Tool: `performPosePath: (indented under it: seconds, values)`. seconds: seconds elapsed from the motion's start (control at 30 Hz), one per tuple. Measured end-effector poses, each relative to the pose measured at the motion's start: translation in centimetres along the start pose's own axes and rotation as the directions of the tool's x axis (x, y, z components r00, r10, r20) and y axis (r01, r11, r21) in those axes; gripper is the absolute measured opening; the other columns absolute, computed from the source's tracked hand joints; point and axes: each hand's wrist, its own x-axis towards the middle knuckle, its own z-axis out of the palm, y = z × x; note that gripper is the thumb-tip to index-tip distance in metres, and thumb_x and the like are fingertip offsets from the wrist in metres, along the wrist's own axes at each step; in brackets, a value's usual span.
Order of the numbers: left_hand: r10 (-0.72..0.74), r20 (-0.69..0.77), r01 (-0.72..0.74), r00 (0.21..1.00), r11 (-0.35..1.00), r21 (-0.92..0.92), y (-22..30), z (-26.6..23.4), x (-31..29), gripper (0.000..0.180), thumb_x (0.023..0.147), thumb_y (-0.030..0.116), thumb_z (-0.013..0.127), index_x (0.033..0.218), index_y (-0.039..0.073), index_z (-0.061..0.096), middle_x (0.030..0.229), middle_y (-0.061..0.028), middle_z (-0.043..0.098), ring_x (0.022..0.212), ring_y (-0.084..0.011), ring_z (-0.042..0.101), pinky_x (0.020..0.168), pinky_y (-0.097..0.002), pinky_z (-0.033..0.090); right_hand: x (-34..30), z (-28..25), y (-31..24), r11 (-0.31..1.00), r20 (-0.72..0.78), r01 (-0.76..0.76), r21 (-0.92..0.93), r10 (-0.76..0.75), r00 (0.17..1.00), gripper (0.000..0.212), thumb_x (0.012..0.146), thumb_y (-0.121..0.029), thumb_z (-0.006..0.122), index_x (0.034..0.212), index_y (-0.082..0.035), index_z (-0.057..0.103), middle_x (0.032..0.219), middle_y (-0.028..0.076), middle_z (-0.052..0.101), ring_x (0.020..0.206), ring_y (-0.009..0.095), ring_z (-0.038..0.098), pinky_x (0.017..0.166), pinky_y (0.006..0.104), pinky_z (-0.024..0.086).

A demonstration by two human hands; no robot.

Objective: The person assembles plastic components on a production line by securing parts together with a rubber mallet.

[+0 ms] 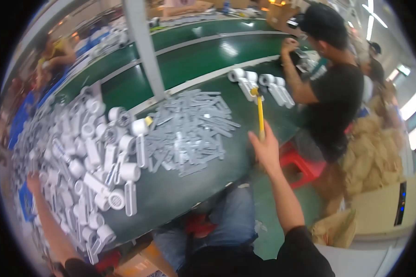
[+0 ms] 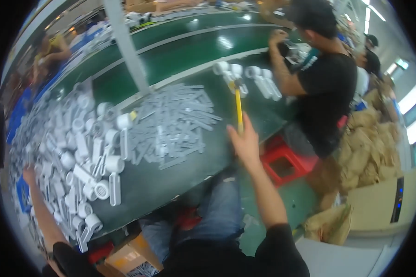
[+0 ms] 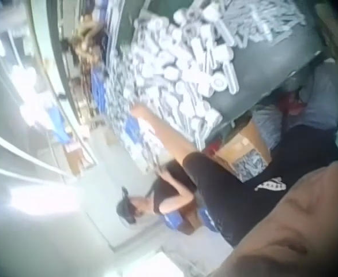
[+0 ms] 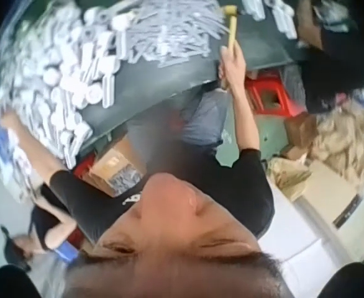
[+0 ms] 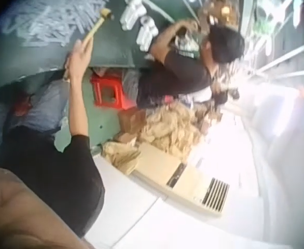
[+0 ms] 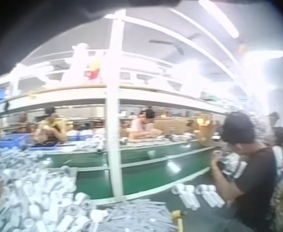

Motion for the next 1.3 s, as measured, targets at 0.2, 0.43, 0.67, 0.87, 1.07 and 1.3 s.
performPosePath:
  seconds: [0.2,0.43,0.67,0.87,1.07,1.3]
  values:
    - [0.353,-0.274,-0.368,0.895,0.930,-0.006,6.5,-3.1,-5.5,0.049,0.105,0.020,0.063,0.152,0.004,0.058,0.156,-0.0231,0.056,0.141,-0.0406,0.055,0.118,-0.0458,0.043,13.5,-4.7,0.0,0.949,-0.131,-0.060,-0.310,0.020,0.991,0.062,0.091,-0.031,0.076,0.141,0.002,0.058,0.102,0.029,0.076,0.097,0.048,0.074,0.086,0.0535,0.059]
    - [0.602,-0.236,-0.636,0.763,0.764,-0.106,21.1,-20.6,-32.5,0.042,0.108,0.006,0.056,0.150,0.002,0.060,0.164,-0.0180,0.049,0.152,-0.0359,0.045,0.125,-0.0474,0.034,20.9,-8.3,6.1,0.869,-0.329,-0.092,-0.486,-0.084,0.941,0.043,0.089,-0.027,0.071,0.120,0.003,0.069,0.110,0.033,0.074,0.106,0.050,0.073,0.097,0.0561,0.057]
    - [0.556,-0.093,-0.510,0.826,0.666,-0.545,29.7,-23.0,-47.3,0.036,0.099,-0.001,0.063,0.135,0.001,0.069,0.154,-0.0255,0.057,0.143,-0.0448,0.053,0.119,-0.0530,0.040,22.1,-9.3,9.0,0.785,-0.350,-0.005,-0.619,-0.271,0.897,0.038,0.087,-0.034,0.077,0.093,0.003,0.078,0.092,0.028,0.077,0.093,0.044,0.077,0.086,0.0517,0.061]
    - [0.656,-0.069,-0.470,0.752,0.459,-0.754,38.9,-28.1,-51.5,0.040,0.089,-0.007,0.070,0.129,-0.002,0.071,0.142,-0.0221,0.067,0.130,-0.0418,0.063,0.115,-0.0498,0.045,4.9,-10.7,-1.7,0.978,-0.224,0.195,-0.080,-0.208,0.952,0.034,0.097,-0.023,0.078,0.118,0.002,0.075,0.083,-0.002,0.070,0.073,0.008,0.060,0.065,0.0279,0.048]
    - [0.838,-0.033,-0.622,0.544,0.377,-0.687,49.1,-28.3,-51.4,0.081,0.076,0.027,0.093,0.147,0.007,0.059,0.149,-0.0104,0.062,0.145,-0.0395,0.048,0.124,-0.0599,0.030,-9.6,0.8,-2.5,0.914,0.534,0.384,0.132,-0.392,0.749,0.039,0.091,-0.022,0.087,0.124,-0.005,0.076,0.080,0.010,0.075,0.072,0.015,0.070,0.071,0.0343,0.057]
    - [0.862,-0.046,-0.668,0.505,0.357,-0.653,48.5,-24.2,-51.8,0.042,0.078,0.022,0.089,0.116,0.008,0.076,0.119,-0.0064,0.075,0.129,-0.0339,0.060,0.125,-0.0604,0.029,-9.7,3.9,-1.8,0.941,0.680,0.320,0.109,-0.306,0.667,0.055,0.091,-0.028,0.085,0.140,-0.010,0.068,0.091,0.015,0.076,0.078,0.030,0.072,0.078,0.0399,0.057]
